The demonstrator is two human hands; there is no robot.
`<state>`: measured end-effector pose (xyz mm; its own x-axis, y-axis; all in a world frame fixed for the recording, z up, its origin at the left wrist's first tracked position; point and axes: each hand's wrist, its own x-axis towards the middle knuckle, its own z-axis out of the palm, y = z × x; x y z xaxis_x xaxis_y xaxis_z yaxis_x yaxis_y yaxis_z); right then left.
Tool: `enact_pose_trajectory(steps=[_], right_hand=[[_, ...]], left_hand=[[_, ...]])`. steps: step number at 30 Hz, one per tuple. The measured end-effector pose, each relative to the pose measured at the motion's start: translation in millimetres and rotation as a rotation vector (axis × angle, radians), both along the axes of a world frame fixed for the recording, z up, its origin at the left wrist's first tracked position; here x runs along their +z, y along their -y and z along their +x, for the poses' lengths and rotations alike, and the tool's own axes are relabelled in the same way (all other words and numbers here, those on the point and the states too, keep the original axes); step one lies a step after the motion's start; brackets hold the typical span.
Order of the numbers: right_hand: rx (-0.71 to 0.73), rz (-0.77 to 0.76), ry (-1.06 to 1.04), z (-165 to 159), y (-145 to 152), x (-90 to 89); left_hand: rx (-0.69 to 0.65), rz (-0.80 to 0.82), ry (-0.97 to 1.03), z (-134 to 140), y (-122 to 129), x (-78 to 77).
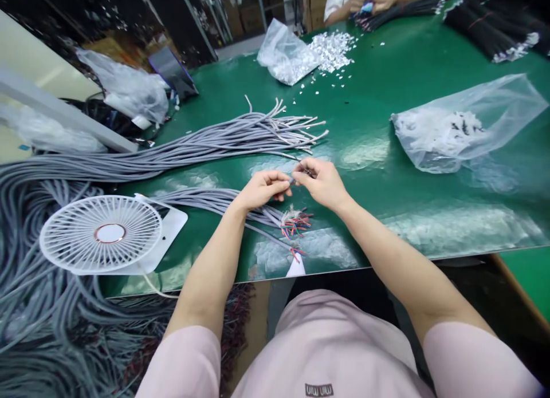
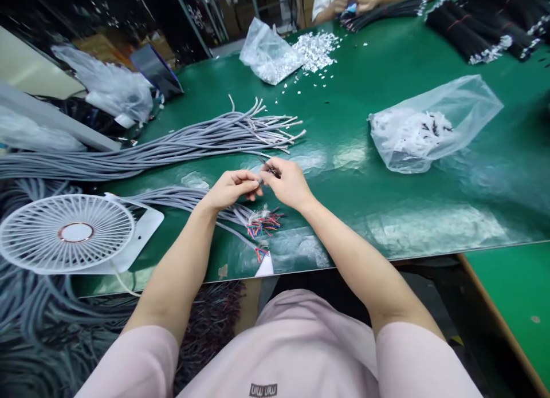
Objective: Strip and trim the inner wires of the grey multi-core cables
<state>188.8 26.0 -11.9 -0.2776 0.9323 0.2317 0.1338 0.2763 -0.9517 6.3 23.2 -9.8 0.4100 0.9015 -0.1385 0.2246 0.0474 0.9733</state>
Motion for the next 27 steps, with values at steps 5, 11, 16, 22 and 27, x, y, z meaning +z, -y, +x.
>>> enact_pose_trajectory(steps=[5, 11, 16, 22, 27], right_hand=[[-0.006, -0.077, -0.046, 8.0, 2.6, -10.1], [0.002, -0.100, -0.051, 9.6, -1.4, -15.7], [-0.027, -0.076, -0.022, 9.8, -3.7, -17.7], [-0.052, 0.113, 0.063, 12.2, -0.7, -19.1], [-0.091, 0.074, 0.002, 3.0, 1.6, -15.0]], left_hand=[[-0.031, 0.296, -0.252, -22.5, 8.5, 17.1], [-0.365, 0.396, -0.444, -43.5, 39.0, 41.6], [-0.145, 0.351, -0.295, -31.7, 31.8, 26.9], [0.295, 0.375, -0.045, -5.8, -13.1, -4.0], [0.275, 0.221, -0.051, 4.3, -19.6, -23.4]])
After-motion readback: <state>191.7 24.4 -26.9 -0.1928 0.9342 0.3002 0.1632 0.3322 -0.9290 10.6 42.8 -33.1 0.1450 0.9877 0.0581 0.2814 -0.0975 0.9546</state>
